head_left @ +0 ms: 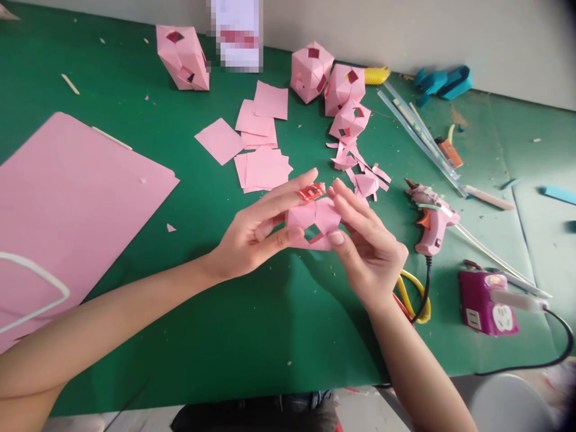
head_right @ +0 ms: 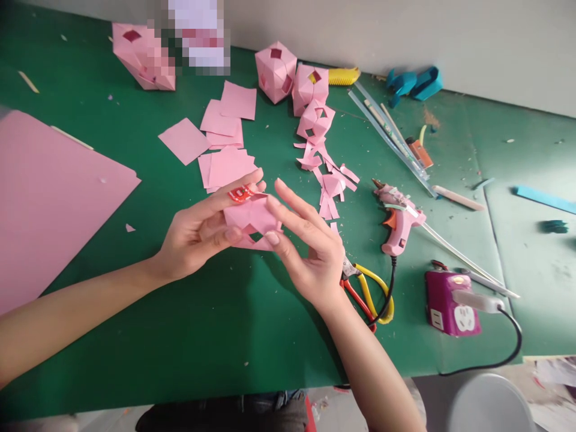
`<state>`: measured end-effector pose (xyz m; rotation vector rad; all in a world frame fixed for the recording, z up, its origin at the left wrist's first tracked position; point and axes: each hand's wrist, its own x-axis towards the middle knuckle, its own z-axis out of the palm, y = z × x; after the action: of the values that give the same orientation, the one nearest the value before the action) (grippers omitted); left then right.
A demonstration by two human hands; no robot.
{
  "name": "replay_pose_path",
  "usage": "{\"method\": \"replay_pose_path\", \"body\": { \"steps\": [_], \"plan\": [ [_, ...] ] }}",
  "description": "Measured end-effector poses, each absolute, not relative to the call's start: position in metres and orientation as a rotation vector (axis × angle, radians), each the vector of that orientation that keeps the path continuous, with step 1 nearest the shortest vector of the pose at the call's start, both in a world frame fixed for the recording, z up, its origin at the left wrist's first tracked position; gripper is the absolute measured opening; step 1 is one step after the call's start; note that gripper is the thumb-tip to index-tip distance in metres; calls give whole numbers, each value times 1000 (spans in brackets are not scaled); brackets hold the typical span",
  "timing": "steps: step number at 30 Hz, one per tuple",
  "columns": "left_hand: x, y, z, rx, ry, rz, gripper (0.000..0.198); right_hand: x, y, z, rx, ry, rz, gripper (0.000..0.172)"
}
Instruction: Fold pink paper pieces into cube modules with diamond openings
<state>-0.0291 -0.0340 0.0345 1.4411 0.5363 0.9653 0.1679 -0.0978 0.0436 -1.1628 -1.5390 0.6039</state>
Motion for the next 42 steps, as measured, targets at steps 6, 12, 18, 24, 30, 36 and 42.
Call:
{"method": "replay_pose_path", "body": {
  "steps": [6, 12, 18, 24, 30, 36, 42],
  "plan": [
    [-28, -37, 23, 1653, 555, 1114, 68, 165, -97, 44, -1108, -1450, 714, 39],
    [-31, -32, 10, 1799, 544, 1175, 73, 165, -98, 40, -1117, -1486, 658, 30],
    [-32, -29, 7, 2012, 531, 1244, 74, 166, -98, 40, -1177, -1445, 734, 51],
    [-31, -29, 10, 2238, 583, 1249, 74, 163, -94, 48, -1195, -991, 1549, 68],
    [-27, -27, 13, 2244, 599, 1188, 90, 163, -92, 42, -1279, -1086, 1377, 79],
    [-29, -23, 4, 1976, 655, 1249, 73, 178, -89, 34, -1354, -1618, 861, 92],
    [-28, -23, -3, 1701, 691, 1135, 56, 186, -87, 33, -1409, -1793, 663, 89]
  ]
}}
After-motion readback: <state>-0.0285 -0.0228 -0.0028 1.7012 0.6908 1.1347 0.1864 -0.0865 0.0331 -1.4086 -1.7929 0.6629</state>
